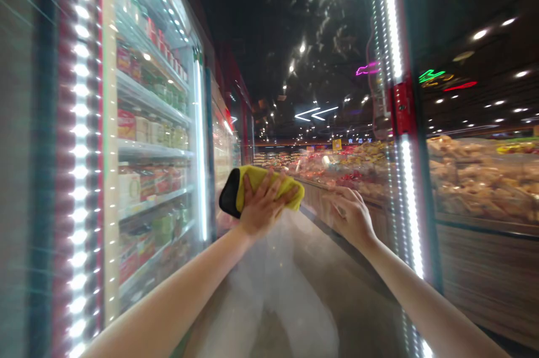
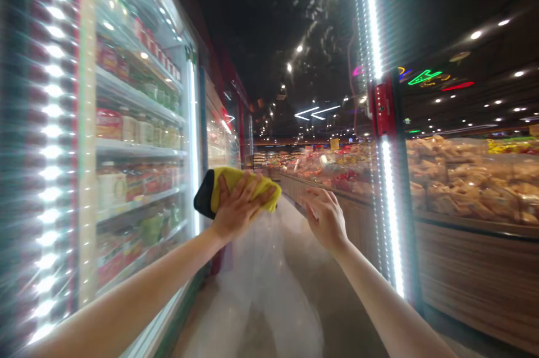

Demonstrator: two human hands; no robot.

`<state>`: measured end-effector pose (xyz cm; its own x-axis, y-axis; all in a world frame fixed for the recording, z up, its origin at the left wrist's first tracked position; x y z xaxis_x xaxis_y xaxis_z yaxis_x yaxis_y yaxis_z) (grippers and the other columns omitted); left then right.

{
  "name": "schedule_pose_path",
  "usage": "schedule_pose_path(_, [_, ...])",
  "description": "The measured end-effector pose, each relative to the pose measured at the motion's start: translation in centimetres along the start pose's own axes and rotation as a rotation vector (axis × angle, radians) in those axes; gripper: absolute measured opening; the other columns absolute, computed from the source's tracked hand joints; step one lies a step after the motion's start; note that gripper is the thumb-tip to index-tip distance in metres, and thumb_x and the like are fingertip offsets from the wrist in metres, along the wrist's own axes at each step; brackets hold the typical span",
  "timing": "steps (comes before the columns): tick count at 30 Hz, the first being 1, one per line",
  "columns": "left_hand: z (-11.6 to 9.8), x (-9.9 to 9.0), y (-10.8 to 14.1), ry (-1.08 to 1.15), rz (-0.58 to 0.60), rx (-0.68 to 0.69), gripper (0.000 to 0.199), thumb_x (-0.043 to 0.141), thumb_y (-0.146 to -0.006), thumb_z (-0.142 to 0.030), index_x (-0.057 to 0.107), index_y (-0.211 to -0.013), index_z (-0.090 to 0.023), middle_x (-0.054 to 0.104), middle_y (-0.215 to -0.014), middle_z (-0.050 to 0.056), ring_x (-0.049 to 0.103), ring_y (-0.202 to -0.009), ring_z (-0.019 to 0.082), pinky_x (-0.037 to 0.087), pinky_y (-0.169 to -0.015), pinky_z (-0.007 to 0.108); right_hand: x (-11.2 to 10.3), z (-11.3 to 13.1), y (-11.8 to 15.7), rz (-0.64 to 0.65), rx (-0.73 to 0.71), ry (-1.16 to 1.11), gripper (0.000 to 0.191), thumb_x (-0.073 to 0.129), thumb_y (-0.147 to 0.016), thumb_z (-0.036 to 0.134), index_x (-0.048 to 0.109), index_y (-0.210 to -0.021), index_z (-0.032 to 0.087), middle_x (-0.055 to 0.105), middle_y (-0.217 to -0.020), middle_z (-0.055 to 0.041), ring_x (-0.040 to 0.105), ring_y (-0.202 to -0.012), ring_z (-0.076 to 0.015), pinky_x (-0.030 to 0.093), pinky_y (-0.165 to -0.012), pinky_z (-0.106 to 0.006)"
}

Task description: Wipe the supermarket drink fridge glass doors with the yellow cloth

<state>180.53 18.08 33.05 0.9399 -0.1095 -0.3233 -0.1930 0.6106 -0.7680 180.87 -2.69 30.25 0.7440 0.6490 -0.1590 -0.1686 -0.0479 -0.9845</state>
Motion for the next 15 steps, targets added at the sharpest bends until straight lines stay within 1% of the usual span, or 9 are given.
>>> schedule_pose_path(2, [1.7, -0.7, -3.9, -0.017, -0.074, -0.218, 0.054, 0.050, -0.100, -0.038, 0.039, -0.153, -0.045, 0.036, -0.165, 0.004, 0.025, -0.154, 0.038, -0.001, -0.120, 0.077, -0.2, -0.9, 0.0, -0.013, 0.025, 0.005, 0.027, 0.055, -0.091, 0.019, 0.078, -0.103, 0.027, 0.070, -0.116, -0.0080, 0.064, -0.103, -0.0265, 0.055, -0.089, -0.044])
schedule_pose_path(4, [0.9, -0.1, -4.8, -0.019, -0.096, -0.282, 0.056, 0.050, -0.100, -0.038, 0.037, -0.154, -0.043, 0.034, -0.166, 0.006, 0.022, -0.154, 0.040, -0.002, -0.117, 0.080, -0.3, -1.7, 0.5, -0.015, 0.045, -0.004, 0.030, 0.053, -0.091, 0.017, 0.078, -0.105, 0.027, 0.070, -0.116, -0.0087, 0.065, -0.105, -0.0269, 0.055, -0.090, -0.045])
schedule_pose_path(5, [-0.3, 0.5, -4.1, -0.015, -0.087, -0.248, 0.057, 0.051, -0.100, -0.038, 0.037, -0.154, -0.043, 0.034, -0.165, 0.007, 0.023, -0.154, 0.041, -0.003, -0.116, 0.080, -0.3, -2.1, 0.9, -0.013, 0.051, -0.013, 0.032, 0.052, -0.091, 0.016, 0.077, -0.107, 0.027, 0.070, -0.116, -0.0089, 0.065, -0.106, -0.0268, 0.055, -0.091, -0.046])
schedule_pose_path(7, [-3.8, 2.2, -1.1, 0.005, -0.046, -0.089, 0.056, 0.054, -0.098, -0.038, 0.040, -0.152, -0.046, 0.039, -0.163, 0.005, 0.029, -0.152, 0.040, -0.005, -0.117, 0.079, -0.4, -2.8, 1.7, -0.007, 0.059, -0.030, 0.035, 0.050, -0.090, 0.013, 0.077, -0.109, 0.027, 0.069, -0.116, -0.0094, 0.065, -0.107, -0.0265, 0.055, -0.093, -0.046])
schedule_pose_path(9, [-7.0, 3.1, 2.2, 0.040, -0.033, 0.125, 0.052, 0.053, -0.098, -0.038, 0.043, -0.149, -0.049, 0.046, -0.159, 0.002, 0.037, -0.149, 0.035, -0.004, -0.120, 0.075, -0.6, -3.5, 2.4, 0.004, 0.058, -0.040, 0.035, 0.051, -0.090, 0.013, 0.076, -0.109, 0.027, 0.069, -0.117, -0.0097, 0.065, -0.109, -0.0262, 0.055, -0.094, -0.046])
schedule_pose_path(10, [-7.8, 3.4, 3.0, 0.059, -0.003, 0.192, 0.050, 0.050, -0.100, -0.036, 0.044, -0.147, -0.052, 0.047, -0.158, -0.001, 0.040, -0.148, 0.032, -0.002, -0.122, 0.071, -0.7, -3.7, 2.7, 0.010, 0.056, -0.043, 0.035, 0.051, -0.090, 0.013, 0.076, -0.109, 0.027, 0.069, -0.118, -0.0097, 0.065, -0.109, -0.0261, 0.055, -0.095, -0.046])
schedule_pose_path(12, [-7.4, 3.3, 1.9, 0.090, 0.044, 0.192, 0.048, 0.045, -0.102, -0.033, 0.046, -0.144, -0.054, 0.048, -0.157, -0.005, 0.040, -0.149, 0.028, 0.004, -0.124, 0.067, -0.8, -4.3, 2.8, 0.018, 0.057, -0.044, 0.035, 0.051, -0.090, 0.013, 0.076, -0.110, 0.027, 0.068, -0.118, -0.0095, 0.065, -0.110, -0.0260, 0.055, -0.095, -0.046])
schedule_pose_path(14, [-4.4, 2.3, -2.3, 0.084, 0.030, -0.015, 0.048, 0.045, -0.101, -0.031, 0.046, -0.144, -0.054, 0.046, -0.158, -0.005, 0.034, -0.152, 0.029, 0.005, -0.124, 0.068, -1.1, -5.0, 2.6, 0.017, 0.066, -0.042, 0.035, 0.052, -0.090, 0.012, 0.076, -0.109, 0.028, 0.069, -0.118, -0.0093, 0.065, -0.110, -0.0262, 0.055, -0.095, -0.047])
schedule_pose_path(15, [-3.2, 1.7, -4.6, 0.072, 0.005, -0.089, 0.051, 0.045, -0.101, -0.032, 0.043, -0.149, -0.048, 0.041, -0.162, -0.001, 0.027, -0.154, 0.033, 0.003, -0.123, 0.072, -1.3, -5.4, 2.4, 0.012, 0.074, -0.039, 0.034, 0.052, -0.089, 0.013, 0.077, -0.108, 0.028, 0.069, -0.118, -0.0092, 0.065, -0.109, -0.0265, 0.055, -0.095, -0.047])
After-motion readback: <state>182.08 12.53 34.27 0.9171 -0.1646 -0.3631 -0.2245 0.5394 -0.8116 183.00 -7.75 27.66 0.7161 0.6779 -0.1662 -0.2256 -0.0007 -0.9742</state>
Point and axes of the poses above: each hand's wrist, its own y-axis away from the middle knuckle, its own x-axis out of the palm, z = x × y, the point moved 9 cm from there along -y, towards the middle knuckle
